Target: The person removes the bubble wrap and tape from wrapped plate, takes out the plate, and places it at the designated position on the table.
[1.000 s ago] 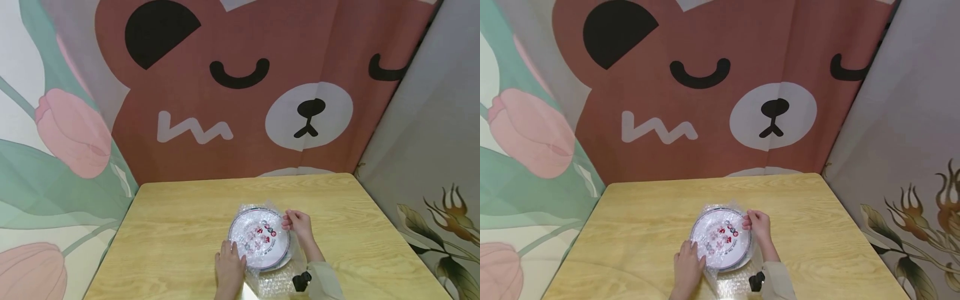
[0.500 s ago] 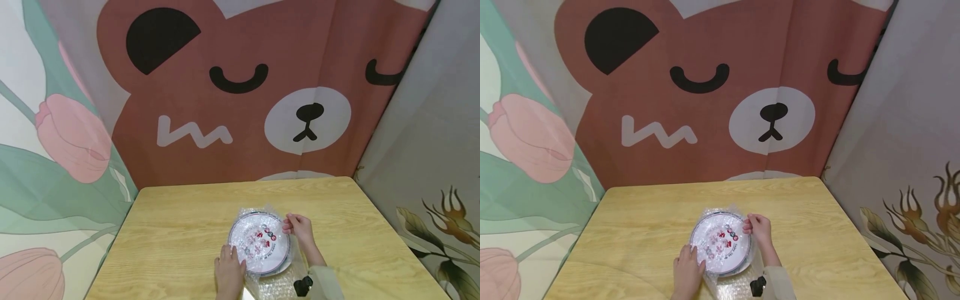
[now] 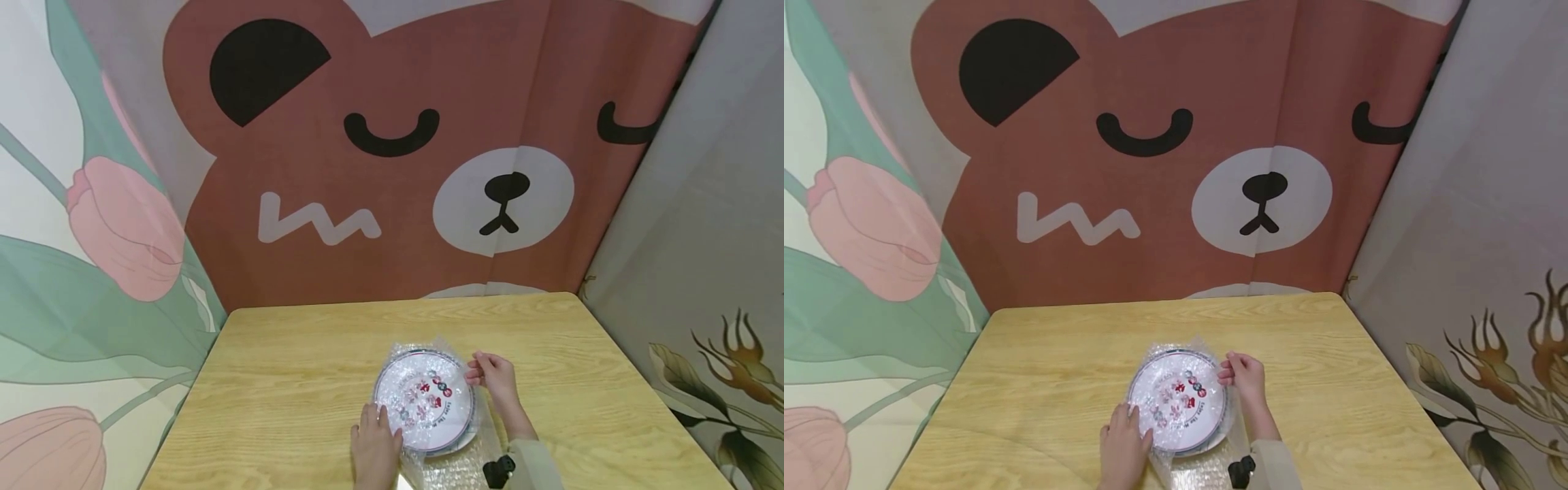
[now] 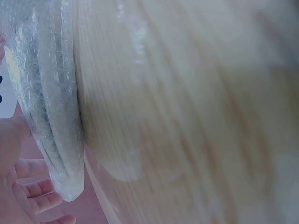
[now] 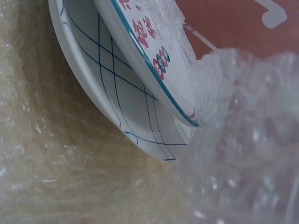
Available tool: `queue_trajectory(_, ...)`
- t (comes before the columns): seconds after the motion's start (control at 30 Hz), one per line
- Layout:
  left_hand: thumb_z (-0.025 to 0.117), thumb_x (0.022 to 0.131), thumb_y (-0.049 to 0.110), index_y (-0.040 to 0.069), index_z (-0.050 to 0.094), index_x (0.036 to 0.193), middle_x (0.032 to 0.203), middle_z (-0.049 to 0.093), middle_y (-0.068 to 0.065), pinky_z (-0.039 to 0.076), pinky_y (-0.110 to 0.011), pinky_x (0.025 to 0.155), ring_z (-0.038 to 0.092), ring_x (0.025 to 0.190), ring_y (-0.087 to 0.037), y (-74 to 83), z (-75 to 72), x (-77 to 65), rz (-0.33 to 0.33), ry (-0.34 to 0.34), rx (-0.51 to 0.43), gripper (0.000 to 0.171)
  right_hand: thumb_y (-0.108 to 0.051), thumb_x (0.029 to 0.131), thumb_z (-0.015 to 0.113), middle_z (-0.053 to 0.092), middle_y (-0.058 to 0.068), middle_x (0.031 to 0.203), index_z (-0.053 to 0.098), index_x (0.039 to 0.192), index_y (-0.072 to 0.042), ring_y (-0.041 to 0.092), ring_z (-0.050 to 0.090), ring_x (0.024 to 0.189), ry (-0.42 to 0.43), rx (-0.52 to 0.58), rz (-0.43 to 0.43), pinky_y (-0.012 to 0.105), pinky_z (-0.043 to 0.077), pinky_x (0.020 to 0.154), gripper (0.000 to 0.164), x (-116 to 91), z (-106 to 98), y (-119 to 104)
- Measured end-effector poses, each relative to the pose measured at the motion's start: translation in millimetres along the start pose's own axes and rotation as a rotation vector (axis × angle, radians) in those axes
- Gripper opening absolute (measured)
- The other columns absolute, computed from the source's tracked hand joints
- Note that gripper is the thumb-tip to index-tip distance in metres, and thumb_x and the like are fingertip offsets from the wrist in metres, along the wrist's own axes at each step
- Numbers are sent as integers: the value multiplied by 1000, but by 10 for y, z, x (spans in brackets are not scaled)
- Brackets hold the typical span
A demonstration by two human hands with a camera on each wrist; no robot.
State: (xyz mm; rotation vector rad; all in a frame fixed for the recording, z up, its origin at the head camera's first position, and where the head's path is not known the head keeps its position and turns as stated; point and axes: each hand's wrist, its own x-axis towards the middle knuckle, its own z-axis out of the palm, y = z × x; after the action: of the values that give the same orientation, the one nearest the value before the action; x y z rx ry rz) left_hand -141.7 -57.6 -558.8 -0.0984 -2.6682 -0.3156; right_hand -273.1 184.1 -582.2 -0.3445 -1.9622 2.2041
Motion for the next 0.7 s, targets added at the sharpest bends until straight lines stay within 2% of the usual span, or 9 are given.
queue_trajectory(0.1,68,71,33,-4,61,105,110,51,-19,41,-43,75,46,107,-31,-1,0,-6,0,-5,4,50,-20,88,55,61,12,71,53,98,14,17,60,53,2,16,2,32,53,49,36,33,-22,41)
queue_trajectory(0.3,66,73,34,-3,61,106,112,50,-19,41,-44,76,45,108,-31,4,-10,-8,-1,-23,7,50,-19,90,52,60,12,73,53,99,12,17,60,54,20,-17,30,32,53,51,33,-8,-22,-11)
queue_trajectory(0.57,68,71,34,-3,61,104,111,50,-19,42,-44,74,46,107,-31,0,-18,-9,6,11,3,50,-23,87,58,61,11,71,52,100,15,17,60,53,-3,45,13,32,53,50,41,62,-98,60)
queue_trajectory(0.7,68,71,33,-4,61,103,110,50,-19,42,-44,73,46,106,-32,-3,-20,-13,15,31,-1,50,-18,87,57,61,12,70,50,101,17,18,60,52,2,105,15,32,53,49,39,90,-116,78)
